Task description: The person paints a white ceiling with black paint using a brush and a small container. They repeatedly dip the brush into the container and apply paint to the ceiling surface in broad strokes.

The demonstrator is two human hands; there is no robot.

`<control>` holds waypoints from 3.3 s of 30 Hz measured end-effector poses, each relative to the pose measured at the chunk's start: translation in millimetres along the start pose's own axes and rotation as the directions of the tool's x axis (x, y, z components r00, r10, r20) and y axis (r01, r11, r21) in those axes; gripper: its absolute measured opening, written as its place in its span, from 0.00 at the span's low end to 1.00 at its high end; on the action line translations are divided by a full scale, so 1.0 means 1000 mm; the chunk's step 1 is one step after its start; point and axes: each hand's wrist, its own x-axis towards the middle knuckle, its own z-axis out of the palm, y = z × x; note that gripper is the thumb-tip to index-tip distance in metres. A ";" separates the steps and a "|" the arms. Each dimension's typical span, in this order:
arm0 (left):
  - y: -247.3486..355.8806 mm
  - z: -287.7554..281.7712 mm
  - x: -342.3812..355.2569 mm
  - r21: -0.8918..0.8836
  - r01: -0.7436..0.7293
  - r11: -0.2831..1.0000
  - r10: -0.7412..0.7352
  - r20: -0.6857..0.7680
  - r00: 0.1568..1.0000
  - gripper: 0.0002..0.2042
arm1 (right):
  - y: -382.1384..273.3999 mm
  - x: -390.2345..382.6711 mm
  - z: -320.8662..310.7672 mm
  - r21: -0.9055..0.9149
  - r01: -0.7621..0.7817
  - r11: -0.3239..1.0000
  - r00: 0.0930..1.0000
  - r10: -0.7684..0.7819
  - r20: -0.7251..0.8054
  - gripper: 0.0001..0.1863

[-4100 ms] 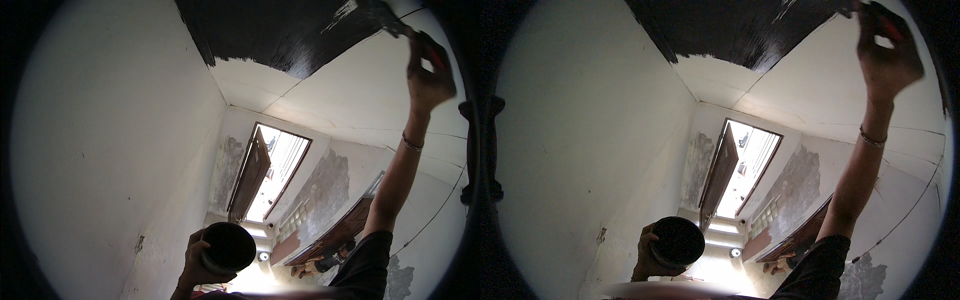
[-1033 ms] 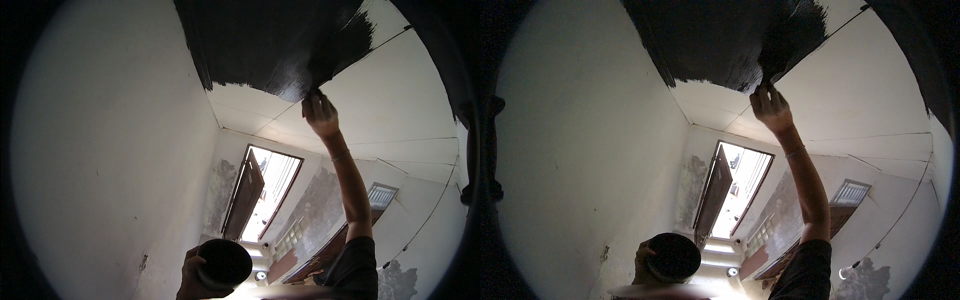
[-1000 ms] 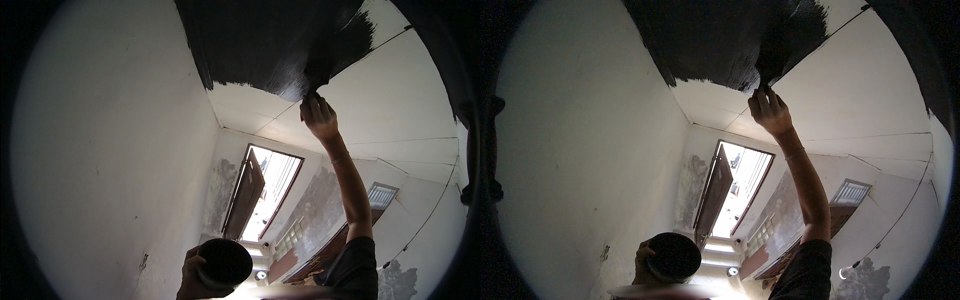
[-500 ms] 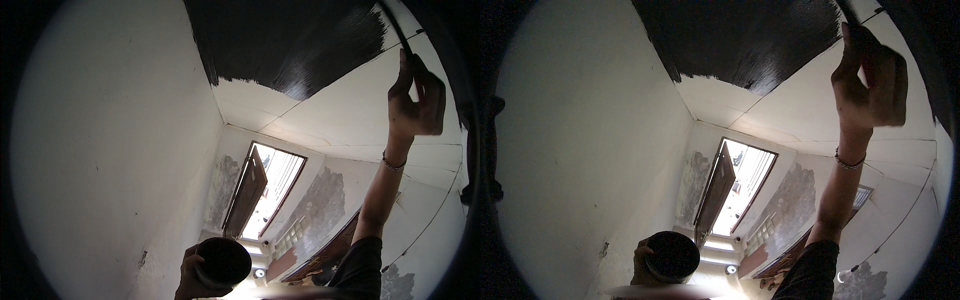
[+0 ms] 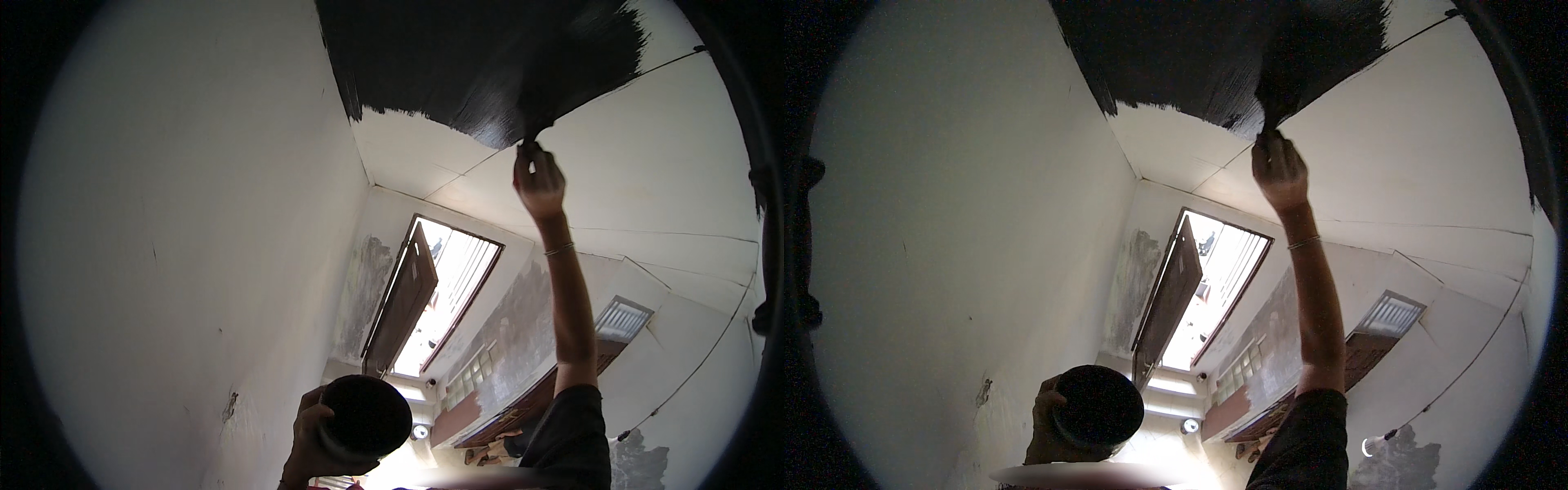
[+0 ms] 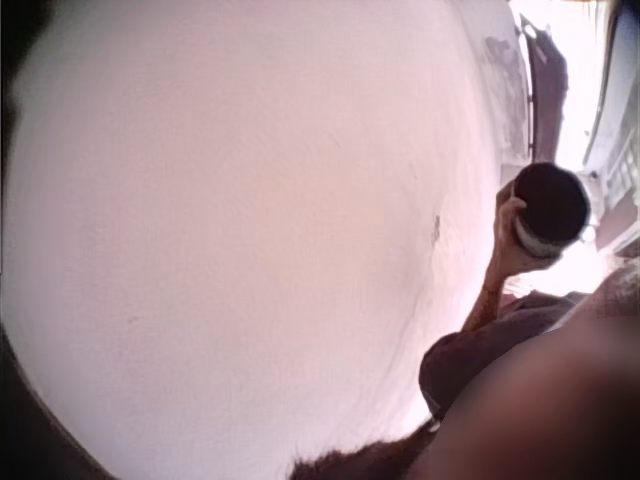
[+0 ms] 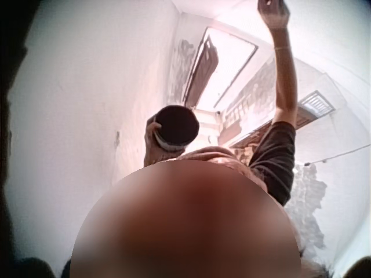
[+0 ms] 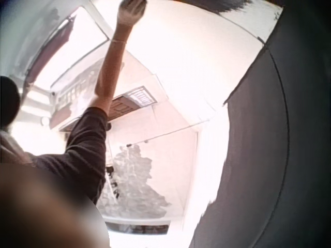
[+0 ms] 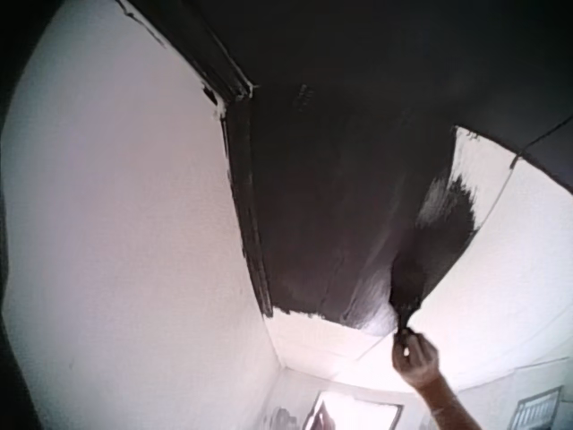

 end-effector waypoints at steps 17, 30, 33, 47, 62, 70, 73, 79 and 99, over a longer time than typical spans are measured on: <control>-0.009 -0.010 -0.011 0.045 -0.002 0.999 0.005 -0.064 0.998 0.36 | -0.066 -0.089 0.098 0.414 -0.436 0.799 0.887 0.303 0.349 0.05; -0.016 -0.024 -0.012 -0.020 0.053 0.998 -0.055 -0.147 0.988 0.24 | 0.023 -0.007 0.007 0.246 -0.427 0.870 0.904 0.415 0.100 0.03; -0.022 -0.021 -0.010 -0.022 0.022 1.000 -0.024 -0.119 0.993 0.21 | 0.059 0.043 -0.048 0.240 -0.381 0.893 0.914 0.402 -0.044 0.04; -0.040 0.000 0.004 -0.488 0.243 0.838 -0.310 -0.059 0.949 0.15 | 0.130 0.151 -0.177 -0.072 -0.187 0.980 0.884 0.136 -0.446 0.09; -0.033 0.006 0.010 -0.154 0.135 0.979 -0.129 0.048 0.991 0.49 | 0.098 0.093 -0.077 -0.281 -0.135 0.950 0.944 0.037 -0.329 0.04; -0.060 -0.007 0.015 -0.593 0.531 0.606 -0.670 -0.020 0.743 0.19 | 0.056 0.058 -0.088 -0.044 -0.112 0.993 0.935 0.091 -0.344 0.05; -0.065 -0.001 0.004 -0.577 0.319 0.752 -0.441 -0.080 0.894 0.17 | 0.072 0.080 -0.111 -0.185 -0.172 0.968 0.893 0.074 -0.444 0.07; -0.035 0.010 0.015 -0.479 0.255 0.840 -0.323 -0.064 0.944 0.11 | 0.085 0.102 -0.078 -0.231 -0.120 0.965 0.945 0.040 -0.325 0.05; -0.024 0.022 0.016 0.109 -0.093 0.990 0.088 0.055 0.995 0.45 | 0.011 0.029 -0.112 0.116 -0.397 0.911 0.913 0.405 -0.057 0.06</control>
